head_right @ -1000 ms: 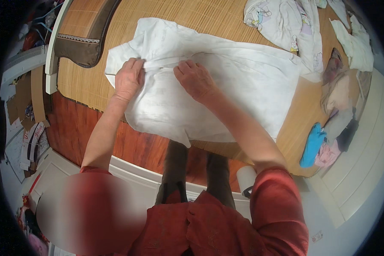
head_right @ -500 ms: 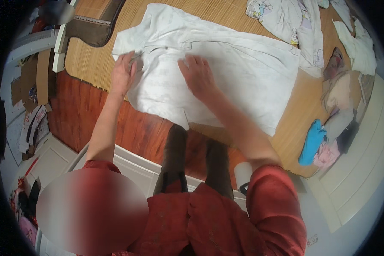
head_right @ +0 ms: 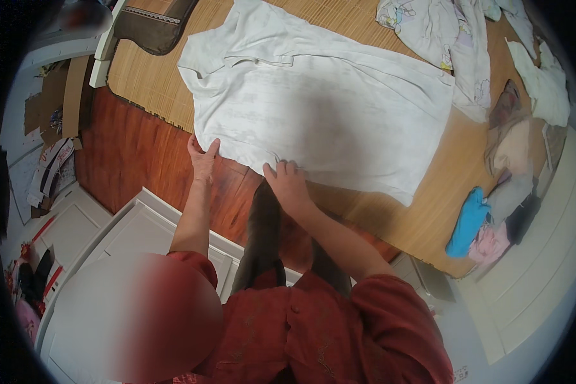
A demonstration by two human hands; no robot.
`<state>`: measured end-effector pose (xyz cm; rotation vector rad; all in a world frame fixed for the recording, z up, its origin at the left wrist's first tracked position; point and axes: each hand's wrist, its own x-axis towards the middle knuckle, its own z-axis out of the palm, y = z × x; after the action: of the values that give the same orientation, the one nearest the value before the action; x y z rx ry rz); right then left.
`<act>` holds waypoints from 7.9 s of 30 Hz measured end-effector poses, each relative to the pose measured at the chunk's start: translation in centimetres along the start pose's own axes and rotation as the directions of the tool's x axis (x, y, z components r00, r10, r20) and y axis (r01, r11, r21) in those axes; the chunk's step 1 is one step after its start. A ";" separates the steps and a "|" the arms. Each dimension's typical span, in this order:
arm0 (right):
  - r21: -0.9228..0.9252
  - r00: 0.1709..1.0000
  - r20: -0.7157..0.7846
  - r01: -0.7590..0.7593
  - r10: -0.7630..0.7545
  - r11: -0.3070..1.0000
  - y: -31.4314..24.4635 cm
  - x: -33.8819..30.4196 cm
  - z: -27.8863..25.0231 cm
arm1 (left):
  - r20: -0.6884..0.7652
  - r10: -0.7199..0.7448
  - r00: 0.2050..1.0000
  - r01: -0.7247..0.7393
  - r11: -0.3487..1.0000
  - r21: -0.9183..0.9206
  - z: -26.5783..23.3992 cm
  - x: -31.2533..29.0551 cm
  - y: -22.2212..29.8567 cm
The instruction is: Folding various items of laundry including a white shirt, a baby blanket, and a towel on a wooden surface.
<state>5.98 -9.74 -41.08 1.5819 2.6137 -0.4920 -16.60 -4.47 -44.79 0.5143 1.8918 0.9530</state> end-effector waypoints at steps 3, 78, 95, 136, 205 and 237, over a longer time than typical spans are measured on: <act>0.003 0.987 -0.114 0.116 -0.115 0.993 1.3 0.1 1.1 | 0.033 -0.087 0.996 0.088 0.996 -0.010 -1.1 -0.3 0.0; 0.783 0.577 0.205 -0.581 0.791 0.221 30.9 -12.4 -5.1 | 0.866 0.043 0.499 -0.834 0.298 0.465 22.9 -4.1 10.5; 0.228 0.689 -0.563 -0.401 0.456 0.887 36.9 -2.9 -7.5 | 0.845 0.473 0.249 -0.954 -0.034 0.299 23.8 -7.3 7.6; 0.523 0.237 -0.007 -0.827 0.972 0.205 37.3 -8.1 -3.3 | 0.780 0.533 0.326 -0.892 -0.100 0.442 24.3 -1.5 10.0; 0.964 0.612 0.245 -0.234 0.752 -0.124 10.7 7.9 -5.6 | 0.712 0.442 0.546 -0.833 0.380 0.403 10.2 -6.2 3.6; 0.672 0.530 0.654 -0.735 0.539 -0.092 16.8 7.5 -4.5 | 0.319 0.267 0.909 -0.347 0.911 0.225 7.9 5.6 6.0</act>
<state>17.62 5.22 -42.41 2.5402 0.7819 -2.1033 -12.68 6.24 -45.25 1.0903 1.7167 0.7635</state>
